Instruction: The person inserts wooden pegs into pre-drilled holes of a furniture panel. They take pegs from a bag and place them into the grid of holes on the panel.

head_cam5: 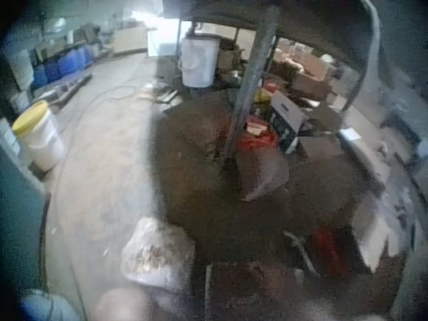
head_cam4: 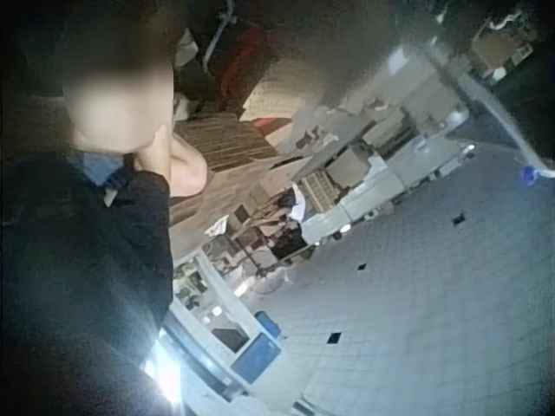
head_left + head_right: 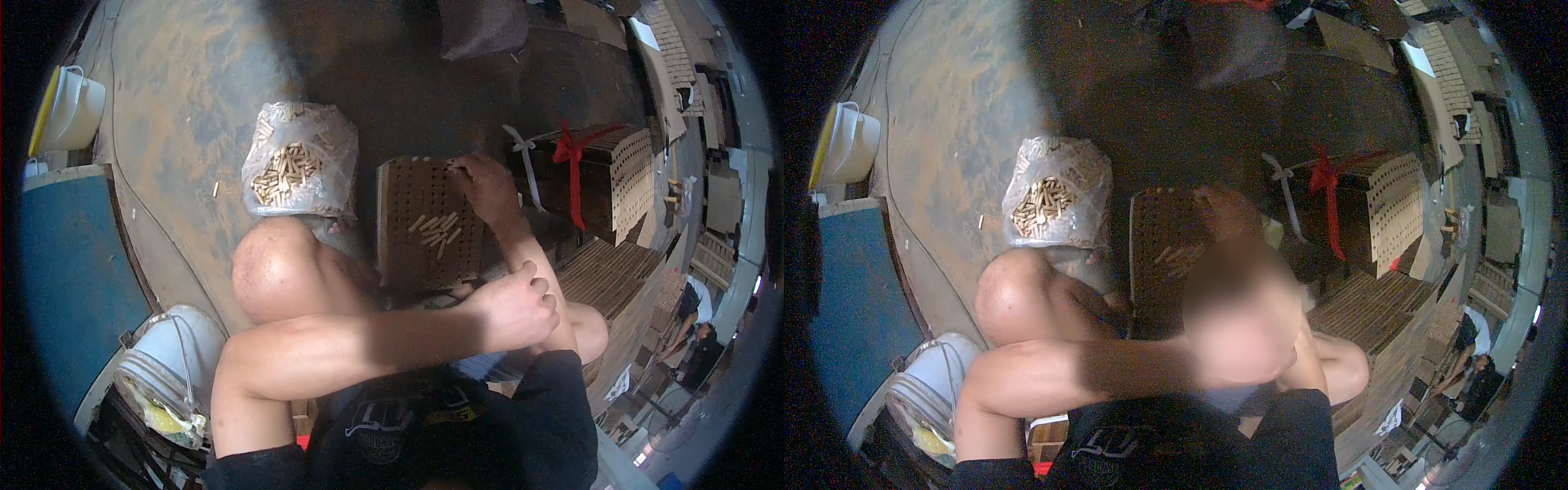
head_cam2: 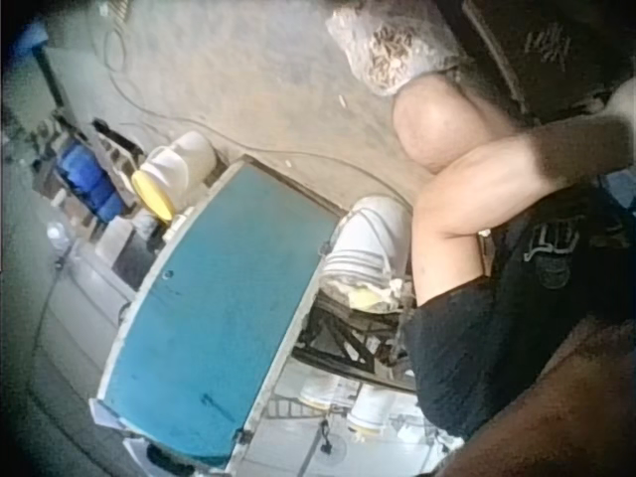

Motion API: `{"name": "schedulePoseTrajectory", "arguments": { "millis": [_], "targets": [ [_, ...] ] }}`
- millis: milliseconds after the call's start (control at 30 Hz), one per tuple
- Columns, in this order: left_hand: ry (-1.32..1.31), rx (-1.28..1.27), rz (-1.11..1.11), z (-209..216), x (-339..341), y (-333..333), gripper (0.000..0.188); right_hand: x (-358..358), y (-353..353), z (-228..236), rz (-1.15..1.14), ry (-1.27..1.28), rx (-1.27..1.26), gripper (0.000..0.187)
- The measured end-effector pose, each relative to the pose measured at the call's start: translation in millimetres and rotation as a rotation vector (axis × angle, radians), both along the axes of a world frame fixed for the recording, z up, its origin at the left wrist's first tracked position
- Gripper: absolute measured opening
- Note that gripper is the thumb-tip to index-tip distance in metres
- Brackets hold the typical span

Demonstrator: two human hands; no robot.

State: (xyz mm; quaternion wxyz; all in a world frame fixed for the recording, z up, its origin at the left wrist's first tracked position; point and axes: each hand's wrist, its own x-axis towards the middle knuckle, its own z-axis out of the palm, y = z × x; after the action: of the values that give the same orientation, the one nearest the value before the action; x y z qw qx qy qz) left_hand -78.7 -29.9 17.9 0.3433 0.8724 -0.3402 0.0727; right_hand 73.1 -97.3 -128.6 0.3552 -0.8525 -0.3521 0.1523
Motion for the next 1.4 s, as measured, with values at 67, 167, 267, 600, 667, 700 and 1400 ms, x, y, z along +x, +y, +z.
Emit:
{"name": "schedulePoseTrajectory", "arguments": {
  "millis": [67,167,267,600,667,700,1400],
  "targets": [
    [-0.034,-0.066,0.041,-3,-3,1,0.017,-3,7,16,0.121,-0.272,-0.347,0.016],
    [-0.033,-0.102,0.046,1,-2,-1,0.017,-1,8,9,0.206,-0.311,-0.220,0.015],
    [-0.025,0.025,-0.051,13,6,1,0.017,2,-3,-11,0.033,0.144,0.201,0.016],
    [0.027,0.013,-0.064,7,6,-4,0.020,-4,25,28,0.159,-0.184,-0.445,0.026],
    [0.018,0.000,-0.051,10,4,-2,0.020,-12,8,42,0.076,0.065,-0.349,0.028],
    [0.000,0.018,-0.081,18,5,1,0.020,-12,-15,39,0.156,-0.097,-0.336,0.030],
    [0.010,-0.024,-0.103,14,4,8,0.021,1,-4,-10,0.053,-0.194,-0.053,0.013]
  ]
}}
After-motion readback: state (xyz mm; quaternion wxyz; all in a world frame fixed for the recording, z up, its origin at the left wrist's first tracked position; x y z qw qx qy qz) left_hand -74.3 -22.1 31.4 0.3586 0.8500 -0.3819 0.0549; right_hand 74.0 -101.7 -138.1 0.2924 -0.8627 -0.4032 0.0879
